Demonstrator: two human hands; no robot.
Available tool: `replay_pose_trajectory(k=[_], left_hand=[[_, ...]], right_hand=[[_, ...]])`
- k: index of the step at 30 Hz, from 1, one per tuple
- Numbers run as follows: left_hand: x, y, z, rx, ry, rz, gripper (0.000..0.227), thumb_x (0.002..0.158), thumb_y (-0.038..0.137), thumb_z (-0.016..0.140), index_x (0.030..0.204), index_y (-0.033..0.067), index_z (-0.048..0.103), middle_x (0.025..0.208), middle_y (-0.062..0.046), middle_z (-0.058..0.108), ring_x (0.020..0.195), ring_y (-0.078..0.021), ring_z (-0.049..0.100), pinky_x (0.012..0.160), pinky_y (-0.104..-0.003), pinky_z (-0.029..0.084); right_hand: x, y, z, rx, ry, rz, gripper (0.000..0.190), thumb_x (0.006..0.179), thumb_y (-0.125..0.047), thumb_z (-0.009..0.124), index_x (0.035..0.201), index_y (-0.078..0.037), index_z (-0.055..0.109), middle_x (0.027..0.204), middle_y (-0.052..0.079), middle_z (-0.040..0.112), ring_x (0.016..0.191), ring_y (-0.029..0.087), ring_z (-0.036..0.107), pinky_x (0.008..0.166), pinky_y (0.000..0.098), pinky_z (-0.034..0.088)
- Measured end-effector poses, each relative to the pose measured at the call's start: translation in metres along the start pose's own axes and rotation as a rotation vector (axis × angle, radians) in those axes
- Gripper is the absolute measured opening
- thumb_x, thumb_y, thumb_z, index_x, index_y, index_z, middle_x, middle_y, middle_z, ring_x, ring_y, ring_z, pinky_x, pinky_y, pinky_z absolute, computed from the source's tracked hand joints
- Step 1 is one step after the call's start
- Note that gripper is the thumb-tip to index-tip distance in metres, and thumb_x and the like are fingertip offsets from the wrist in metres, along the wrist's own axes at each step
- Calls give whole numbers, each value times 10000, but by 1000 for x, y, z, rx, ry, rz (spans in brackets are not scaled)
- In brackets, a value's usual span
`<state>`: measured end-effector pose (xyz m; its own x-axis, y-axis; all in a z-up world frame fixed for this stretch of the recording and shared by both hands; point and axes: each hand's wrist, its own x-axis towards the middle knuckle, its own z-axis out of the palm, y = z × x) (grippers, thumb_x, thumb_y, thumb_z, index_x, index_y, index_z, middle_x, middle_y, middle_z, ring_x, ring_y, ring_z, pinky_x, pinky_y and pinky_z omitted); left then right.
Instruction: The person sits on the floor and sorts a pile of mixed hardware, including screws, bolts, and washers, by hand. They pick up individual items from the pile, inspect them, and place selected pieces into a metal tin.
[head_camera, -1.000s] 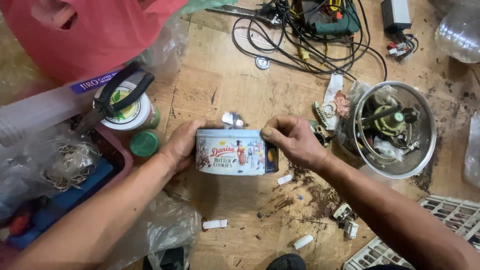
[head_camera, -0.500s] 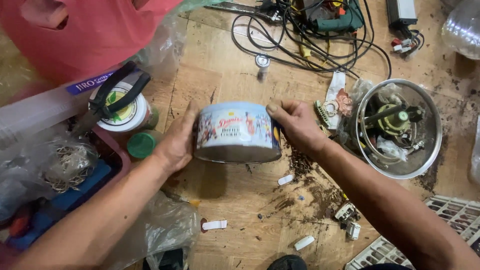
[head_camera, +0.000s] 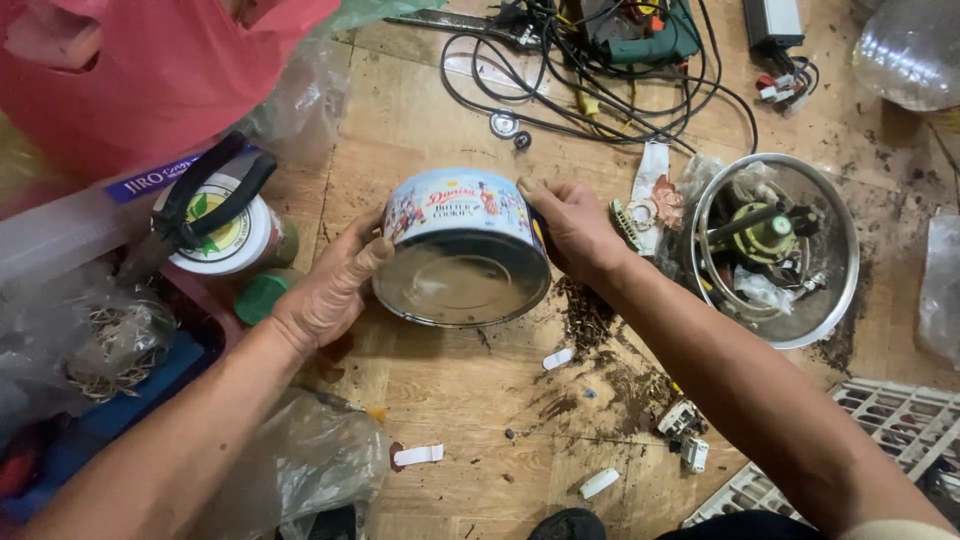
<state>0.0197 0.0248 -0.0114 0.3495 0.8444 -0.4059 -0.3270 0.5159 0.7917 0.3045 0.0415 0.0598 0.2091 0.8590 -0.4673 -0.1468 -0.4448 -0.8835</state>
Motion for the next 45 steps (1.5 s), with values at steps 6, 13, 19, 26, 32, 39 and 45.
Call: replay_pose_trajectory(k=[6,13,19,26,32,39,45], left_hand=[[13,-8,13,207,161,-13,659,785,266,1086,1318,57,758,1086,-46,794,1050,-160,750,970,-363,672],[29,3,20,294,287,-64,537,764,402,1120,1061,62,829,872,-51,768,850,-163,732,801,-355,645],[40,9,17,390,382,-168,642,738,614,1098,929,56,845,812,-129,763,791,-208,752,764,-390,650],[46,23,32,348,426,-269,790,860,654,977,1155,-58,800,985,-237,787,903,-331,825,799,-533,695],[42,48,43,314,411,-308,1145,862,754,876,1529,-132,590,1493,-375,645,1381,-493,715,1102,-681,592],[23,75,51,173,374,-327,1293,940,877,581,1798,-32,247,1841,-360,279,1627,-616,438,1202,-857,402],[22,55,67,304,420,-119,1029,1028,749,654,1559,-132,605,1663,-368,585,1574,-546,538,1283,-703,440]], right_hand=[[45,52,-15,-11,77,85,193,962,-128,789,966,65,785,687,138,666,555,225,699,545,339,581],[69,78,-21,-38,96,123,230,913,-165,791,1027,33,815,768,187,723,683,258,761,624,383,615],[17,19,7,-14,136,202,558,927,-388,854,1267,53,831,1124,274,776,995,314,741,909,542,615],[24,35,-10,89,61,150,443,903,-388,916,1042,7,770,966,162,728,896,328,779,806,497,673],[21,19,-13,-178,-16,80,547,838,-509,938,1031,-10,823,958,157,712,936,281,716,840,450,628],[-24,-46,27,-221,8,74,485,900,-554,870,752,-110,743,621,73,600,625,187,645,621,346,495],[1,-42,2,106,43,224,523,948,-588,816,1146,-107,858,1067,89,846,1016,240,797,1085,371,581]])
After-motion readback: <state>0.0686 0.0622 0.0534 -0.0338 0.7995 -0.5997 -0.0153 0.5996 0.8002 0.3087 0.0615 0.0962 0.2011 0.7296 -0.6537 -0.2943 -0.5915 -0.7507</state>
